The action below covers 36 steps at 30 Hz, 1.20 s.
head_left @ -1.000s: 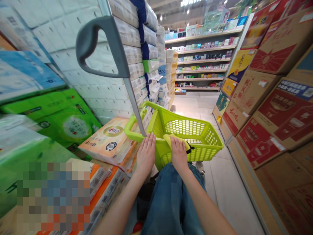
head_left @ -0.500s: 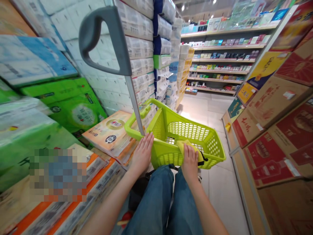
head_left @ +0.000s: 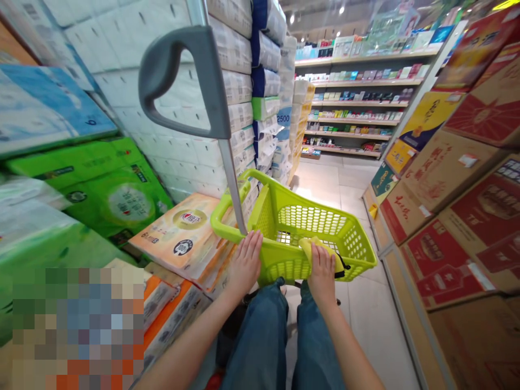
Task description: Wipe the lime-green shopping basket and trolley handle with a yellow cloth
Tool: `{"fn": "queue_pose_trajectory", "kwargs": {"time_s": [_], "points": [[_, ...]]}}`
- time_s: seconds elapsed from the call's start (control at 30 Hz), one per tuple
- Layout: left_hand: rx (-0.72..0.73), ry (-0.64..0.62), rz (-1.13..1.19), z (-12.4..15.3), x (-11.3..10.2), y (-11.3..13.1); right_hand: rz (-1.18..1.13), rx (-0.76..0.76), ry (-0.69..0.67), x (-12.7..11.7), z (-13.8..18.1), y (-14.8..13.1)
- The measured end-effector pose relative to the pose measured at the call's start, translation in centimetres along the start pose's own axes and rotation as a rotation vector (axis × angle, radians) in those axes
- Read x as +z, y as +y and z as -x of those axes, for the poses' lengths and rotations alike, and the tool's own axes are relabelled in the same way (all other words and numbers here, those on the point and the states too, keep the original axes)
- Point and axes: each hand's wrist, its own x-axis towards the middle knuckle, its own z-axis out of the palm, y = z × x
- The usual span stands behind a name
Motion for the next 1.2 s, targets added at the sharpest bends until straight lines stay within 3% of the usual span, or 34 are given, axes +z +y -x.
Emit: {"fn": "queue_pose_trajectory", "kwargs": {"time_s": [0.27,0.63,0.8,0.97,1.1,1.2], "points": [[-0.016,0.044,0.065,0.3,0.1,0.4,0.021,0.059,0.022,-0.2,0.5,-0.9],[-0.028,0.07,0.154,1.1,-1.3,1.6,0.083,0.009,-0.061,-2.7,1.5,-0.6],[0.018,0.067,0.165,1.1,-1.6,1.2,0.053,0.082,-0.037,-3.1,2.1,-1.4],[0.048,0.077,0.198,0.9,-1.3,0.5,-0.039,0.265,-0.138,-3.4,0.0,-5.9],[0.079,0.089,0.206,0.8,-1.1,0.5,-0.105,0.106,-0.199,-3.2,-2.8,-12.2],[0.069,0.095,0.202,0.7,-0.8,0.7,-0.16,0.04,-0.178,-3.1,-3.5,-14.3]]}}
